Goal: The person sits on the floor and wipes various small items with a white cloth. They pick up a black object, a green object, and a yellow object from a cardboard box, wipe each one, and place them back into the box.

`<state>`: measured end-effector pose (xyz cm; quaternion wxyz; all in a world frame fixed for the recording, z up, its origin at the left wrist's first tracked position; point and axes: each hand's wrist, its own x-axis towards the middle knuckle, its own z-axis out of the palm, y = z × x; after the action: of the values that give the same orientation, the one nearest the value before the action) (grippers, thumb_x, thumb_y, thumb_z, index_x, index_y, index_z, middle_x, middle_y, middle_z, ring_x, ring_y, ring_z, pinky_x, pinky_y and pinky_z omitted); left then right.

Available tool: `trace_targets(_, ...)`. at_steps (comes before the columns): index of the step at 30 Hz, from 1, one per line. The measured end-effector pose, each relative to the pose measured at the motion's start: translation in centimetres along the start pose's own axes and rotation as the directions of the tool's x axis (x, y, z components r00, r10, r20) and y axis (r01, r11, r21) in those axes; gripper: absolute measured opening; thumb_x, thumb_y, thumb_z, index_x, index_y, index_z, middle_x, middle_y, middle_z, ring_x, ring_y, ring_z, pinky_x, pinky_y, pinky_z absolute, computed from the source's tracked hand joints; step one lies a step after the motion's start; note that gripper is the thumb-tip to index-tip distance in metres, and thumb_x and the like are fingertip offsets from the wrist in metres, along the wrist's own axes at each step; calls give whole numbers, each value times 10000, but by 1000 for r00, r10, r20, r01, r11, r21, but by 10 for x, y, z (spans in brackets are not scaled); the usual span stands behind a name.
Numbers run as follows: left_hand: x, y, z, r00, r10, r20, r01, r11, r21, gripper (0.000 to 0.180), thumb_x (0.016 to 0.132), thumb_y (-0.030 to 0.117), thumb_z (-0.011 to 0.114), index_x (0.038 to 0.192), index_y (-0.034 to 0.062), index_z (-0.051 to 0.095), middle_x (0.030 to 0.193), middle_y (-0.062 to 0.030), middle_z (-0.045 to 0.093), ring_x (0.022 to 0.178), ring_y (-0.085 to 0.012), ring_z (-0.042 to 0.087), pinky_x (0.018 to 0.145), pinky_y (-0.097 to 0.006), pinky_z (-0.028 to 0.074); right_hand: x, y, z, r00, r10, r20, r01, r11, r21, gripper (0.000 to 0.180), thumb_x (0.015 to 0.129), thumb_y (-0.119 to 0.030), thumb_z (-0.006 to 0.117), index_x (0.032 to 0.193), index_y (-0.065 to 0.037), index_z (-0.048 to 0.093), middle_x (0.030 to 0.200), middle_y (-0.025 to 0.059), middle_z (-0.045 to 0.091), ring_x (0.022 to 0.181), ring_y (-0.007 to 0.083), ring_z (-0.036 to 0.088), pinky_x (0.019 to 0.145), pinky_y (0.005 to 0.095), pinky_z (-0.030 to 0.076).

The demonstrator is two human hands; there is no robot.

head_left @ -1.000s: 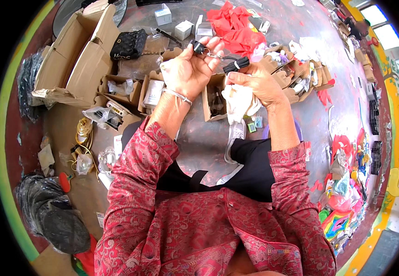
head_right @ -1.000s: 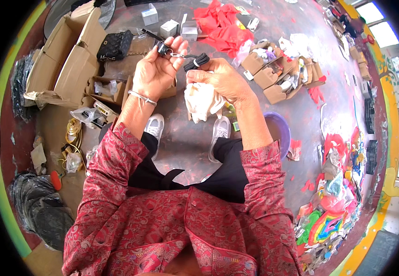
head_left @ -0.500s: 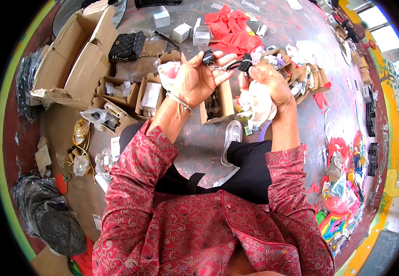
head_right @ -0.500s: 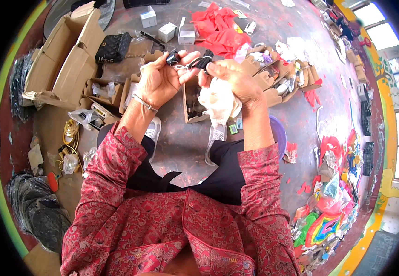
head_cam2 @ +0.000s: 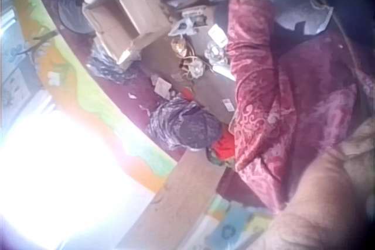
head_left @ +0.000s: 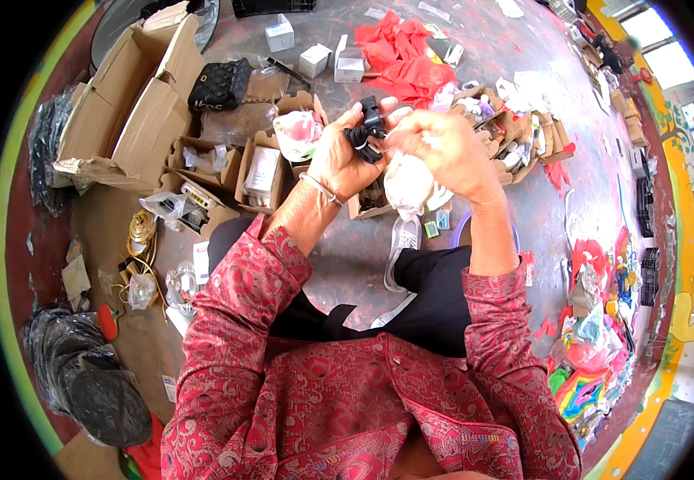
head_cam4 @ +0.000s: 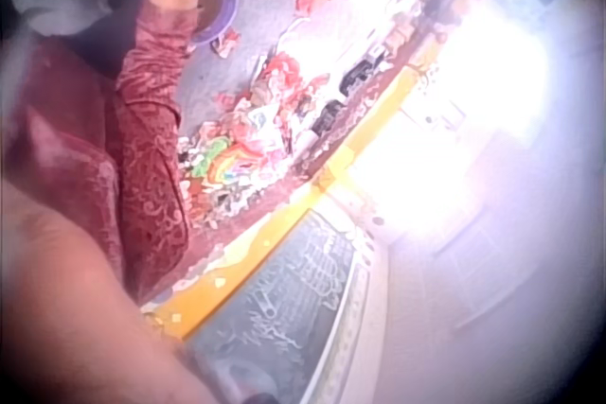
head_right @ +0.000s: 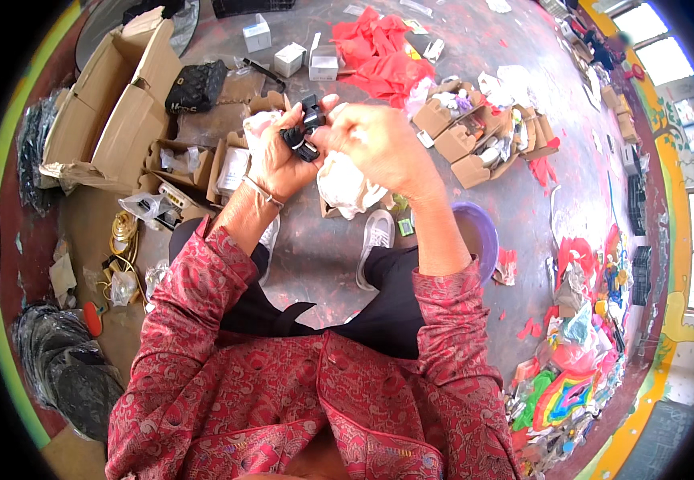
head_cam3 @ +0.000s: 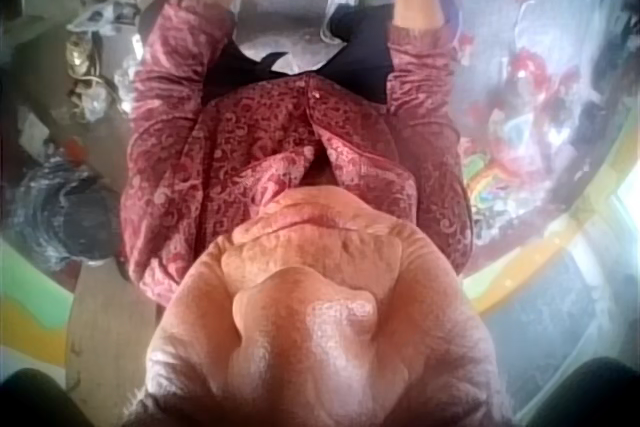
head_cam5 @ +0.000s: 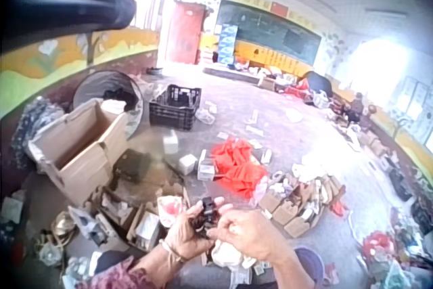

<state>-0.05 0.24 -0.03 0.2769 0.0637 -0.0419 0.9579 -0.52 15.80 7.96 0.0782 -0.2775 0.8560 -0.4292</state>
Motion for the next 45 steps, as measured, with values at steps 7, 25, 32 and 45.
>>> trace_targets(7, 6, -11, 5, 931, 244, -272, -198, 962, 186, 562, 901, 455, 290, 1140, -11, 492, 1111, -156, 553, 1041, -278, 517, 876, -411, 410, -3, 0, -1, 991, 136, -16, -122, 932, 342, 256, 778, -179, 653, 941, 2, 576, 751, 12, 604, 672, 56, 537, 584, 186, 423)
trace_targets(25, 5, 20, -18, 808, 260, -529, 82, 839, 539, 373, 884, 158, 402, 1180, -69, 387, 1189, -201, 453, 1035, -270, 491, 889, -359, 416, 32, 170, 73, 763, 619, 185, -453, 716, -531, 287, 625, -156, 612, 837, 36, 631, 861, 231, 616, 830, 322, 611, 741, 400, 470)
trace_targets(32, 12, 26, -31, 825, 196, -529, 142, 836, 531, 431, 803, 108, 542, 1161, -89, 405, 1128, -195, 480, 960, -239, 532, 854, -333, 454, 45, 248, 81, 815, 549, 188, -467, 812, -350, 406, 653, -293, 671, 785, 86, 616, 961, 272, 580, 883, 333, 587, 778, 392, 449)
trace_targets(45, 12, 1, -22, 766, 143, -627, 292, 791, 538, 327, 869, 124, 464, 1144, -52, 460, 1105, -150, 531, 903, -179, 555, 769, -267, 461, -71, 370, -78, 753, 658, 2, -654, 749, 102, 180, 629, -116, 600, 739, 21, 640, 655, 74, 614, 577, 174, 565, 523, 329, 448)
